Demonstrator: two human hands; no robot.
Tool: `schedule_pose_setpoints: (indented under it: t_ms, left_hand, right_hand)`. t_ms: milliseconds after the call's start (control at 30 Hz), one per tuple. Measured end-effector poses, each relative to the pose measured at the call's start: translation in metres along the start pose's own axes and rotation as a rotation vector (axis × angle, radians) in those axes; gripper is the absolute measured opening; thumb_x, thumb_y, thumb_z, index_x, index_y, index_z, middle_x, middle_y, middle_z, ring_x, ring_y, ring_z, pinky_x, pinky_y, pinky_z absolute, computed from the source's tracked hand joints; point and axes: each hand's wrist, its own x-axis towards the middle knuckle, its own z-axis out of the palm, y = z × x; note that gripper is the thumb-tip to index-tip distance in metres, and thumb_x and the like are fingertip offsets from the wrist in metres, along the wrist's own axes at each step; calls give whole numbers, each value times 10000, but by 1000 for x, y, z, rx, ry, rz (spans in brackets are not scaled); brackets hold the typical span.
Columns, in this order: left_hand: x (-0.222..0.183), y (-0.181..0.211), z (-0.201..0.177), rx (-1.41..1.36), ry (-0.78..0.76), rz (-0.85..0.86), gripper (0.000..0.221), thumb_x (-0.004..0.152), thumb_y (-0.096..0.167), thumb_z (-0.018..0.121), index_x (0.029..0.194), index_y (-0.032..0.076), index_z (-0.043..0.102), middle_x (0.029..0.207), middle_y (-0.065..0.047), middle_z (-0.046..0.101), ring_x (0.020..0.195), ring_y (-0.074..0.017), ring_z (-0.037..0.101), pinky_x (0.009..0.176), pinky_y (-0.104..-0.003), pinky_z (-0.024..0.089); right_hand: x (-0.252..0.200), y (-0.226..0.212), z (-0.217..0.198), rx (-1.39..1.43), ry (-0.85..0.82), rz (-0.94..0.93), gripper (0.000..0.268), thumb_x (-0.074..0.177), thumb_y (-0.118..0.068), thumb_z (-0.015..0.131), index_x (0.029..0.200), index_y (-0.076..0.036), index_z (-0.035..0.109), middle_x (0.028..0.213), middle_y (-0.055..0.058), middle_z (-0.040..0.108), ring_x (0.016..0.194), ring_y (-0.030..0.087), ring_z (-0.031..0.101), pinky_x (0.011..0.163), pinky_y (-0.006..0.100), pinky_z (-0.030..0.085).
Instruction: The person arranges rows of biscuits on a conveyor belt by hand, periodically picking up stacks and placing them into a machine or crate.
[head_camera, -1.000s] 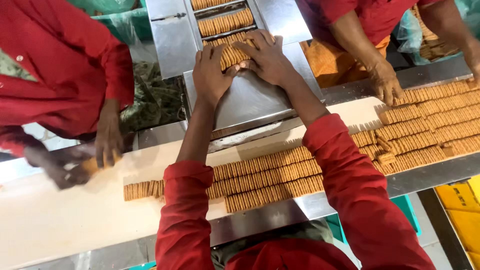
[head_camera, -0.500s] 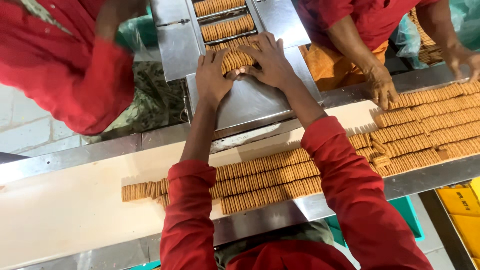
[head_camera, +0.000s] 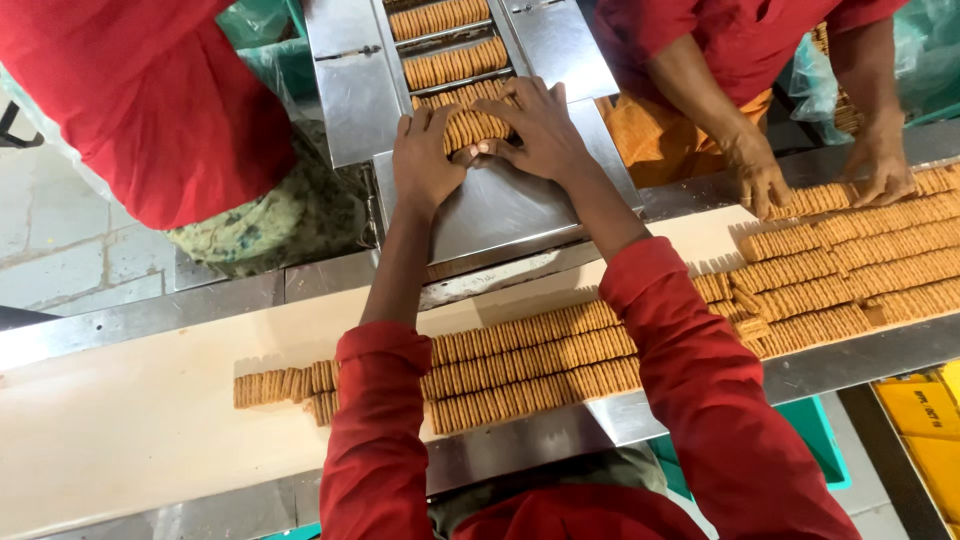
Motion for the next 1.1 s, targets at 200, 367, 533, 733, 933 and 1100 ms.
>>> schedule_pose_setpoints:
  t_ms: [200, 367, 533, 733, 933, 1100]
  left_hand:
    - [2, 3, 2, 7, 0, 7, 621, 713, 294, 920, 1264, 158, 667, 1123, -78, 636, 1026, -337, 559, 918, -441, 486]
    - [2, 7, 4, 14, 1, 7, 623, 726, 308, 914, 1275, 148, 666, 1119, -85, 634, 1020, -339, 557, 916, -444, 488]
    - [3, 10, 5, 32, -1, 11, 612, 730, 308, 908, 1268, 143, 666, 1119, -91, 634, 1020, -347, 559, 910, -448, 486]
    - [4, 13, 4, 40, -5, 11, 612, 718, 284, 905, 1265, 143, 667, 1123, -95, 638, 1023, -349, 563, 916, -447, 487]
    - [6, 19, 3, 31, -12, -7, 604, 720, 283, 910, 1258, 145, 672, 1123, -93, 639, 1029, -349, 565, 918, -441, 489]
    - [7, 26, 1, 47, -2, 10, 606, 717, 282, 905, 1258, 141, 671, 1133, -90, 630, 1042, -339, 569, 913, -439, 492]
  right_hand:
    - [1, 1, -5, 4, -13, 2, 596, 933, -591, 728, 1410, -242, 654, 1235, 74, 527, 1237, 282, 475, 928, 500, 323]
    - [-1, 4, -5, -5, -17, 16, 607, 923, -598, 726, 1411, -246, 650, 1230, 76, 524, 1240, 285, 476, 952, 515, 327]
    - [-2, 8, -5, -17, -26, 19, 597, 922, -574, 734, 1414, -247, 649, 1243, 93, 523, 1242, 297, 473, 947, 523, 330]
    - [-3, 11, -7, -20, -23, 15, 592, 919, -556, 738, 1418, -249, 648, 1244, 91, 526, 1249, 295, 471, 951, 521, 327]
    - [-4, 14, -9, 7, -21, 12, 602, 931, -567, 729, 1432, -247, 640, 1255, 102, 521, 1253, 296, 468, 957, 514, 326]
    - [-4, 17, -9, -48, -17, 3, 591, 929, -575, 738, 1426, -269, 649, 1230, 86, 526, 1231, 285, 471, 995, 544, 304]
